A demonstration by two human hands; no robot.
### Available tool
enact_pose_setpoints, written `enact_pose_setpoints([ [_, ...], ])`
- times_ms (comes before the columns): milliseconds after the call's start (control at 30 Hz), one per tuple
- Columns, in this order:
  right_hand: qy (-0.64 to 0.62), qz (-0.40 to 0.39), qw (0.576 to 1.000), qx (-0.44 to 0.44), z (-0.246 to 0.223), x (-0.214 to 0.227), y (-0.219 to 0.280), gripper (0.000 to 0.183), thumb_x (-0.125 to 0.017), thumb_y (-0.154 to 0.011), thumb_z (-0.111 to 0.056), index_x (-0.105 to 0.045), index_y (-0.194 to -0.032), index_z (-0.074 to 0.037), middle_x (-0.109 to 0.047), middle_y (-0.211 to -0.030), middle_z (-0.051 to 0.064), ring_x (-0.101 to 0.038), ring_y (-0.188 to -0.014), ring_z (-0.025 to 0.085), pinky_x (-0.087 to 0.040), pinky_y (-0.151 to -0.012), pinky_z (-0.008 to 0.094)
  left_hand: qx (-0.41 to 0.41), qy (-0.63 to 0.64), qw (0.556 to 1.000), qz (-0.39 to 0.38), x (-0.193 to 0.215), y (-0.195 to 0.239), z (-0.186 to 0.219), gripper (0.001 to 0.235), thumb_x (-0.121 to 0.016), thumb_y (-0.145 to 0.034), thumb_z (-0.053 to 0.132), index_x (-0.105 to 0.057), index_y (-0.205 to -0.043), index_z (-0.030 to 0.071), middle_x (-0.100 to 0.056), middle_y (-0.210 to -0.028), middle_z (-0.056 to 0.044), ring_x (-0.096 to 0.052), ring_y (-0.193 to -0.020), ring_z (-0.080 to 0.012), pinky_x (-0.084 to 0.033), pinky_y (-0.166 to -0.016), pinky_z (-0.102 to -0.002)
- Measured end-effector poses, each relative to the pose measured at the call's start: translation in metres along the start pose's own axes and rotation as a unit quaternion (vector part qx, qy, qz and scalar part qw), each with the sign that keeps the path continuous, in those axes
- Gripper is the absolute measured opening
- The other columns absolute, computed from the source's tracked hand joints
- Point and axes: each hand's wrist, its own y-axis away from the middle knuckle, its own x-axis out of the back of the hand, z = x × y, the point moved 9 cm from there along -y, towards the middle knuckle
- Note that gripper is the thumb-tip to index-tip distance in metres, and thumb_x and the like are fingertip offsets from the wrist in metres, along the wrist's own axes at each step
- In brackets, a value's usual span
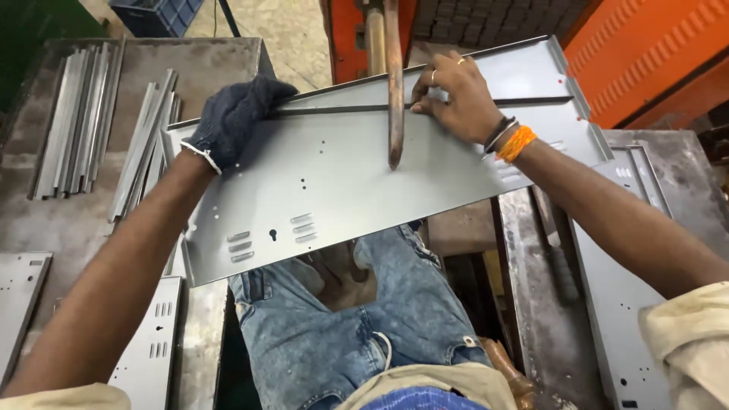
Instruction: The worker is performing spot welding to attach metal strips to large sheet-metal panels at an industrial workstation.
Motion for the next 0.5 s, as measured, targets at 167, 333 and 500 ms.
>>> enact_pose_setpoints([
  [167, -0.002, 0.030, 1.000, -0.001, -0.004, -0.003, -0.014, 0.016, -0.083, -0.092, -0.022, -0.075, -0.099, -0.010, -0.062, -0.114, 0.006, -0.053, -0.112, 0.026, -0.037, -0.103, 0.044, 0.035, 0.005, 0.999, -0.008, 0.002, -0.004, 0.022, 0.062, -0.033, -0.107, 0.051, -0.072, -0.127, 0.008, -0.076, -0.116, -0.016, -0.073, -0.107, -0.0286, -0.054, -0.098, -0.040],
  [333, 0.104, 0.049, 0.992, -0.047, 0.037, -0.014, -0.027, 0.039, -0.075, -0.095, -0.039, -0.073, -0.106, -0.002, -0.063, -0.095, 0.012, -0.058, -0.088, 0.028, -0.043, -0.079, 0.045, 0.006, -0.140, 0.990, 0.019, 0.003, -0.006, 0.049, 0.043, -0.073, -0.088, 0.033, -0.073, -0.120, 0.005, -0.076, -0.108, -0.018, -0.074, -0.096, -0.0309, -0.055, -0.089, -0.041],
  [500, 0.116, -0.053, 0.988, -0.081, 0.069, -0.032, -0.022, 0.040, -0.059, -0.110, -0.042, -0.073, -0.096, -0.008, -0.062, -0.072, 0.008, -0.056, -0.065, 0.024, -0.045, -0.068, 0.044, -0.045, -0.225, 0.971, 0.064, -0.003, -0.014, 0.023, 0.025, -0.072, -0.098, 0.028, -0.077, -0.115, 0.011, -0.077, -0.101, -0.014, -0.074, -0.089, -0.0322, -0.057, -0.086, -0.044],
])
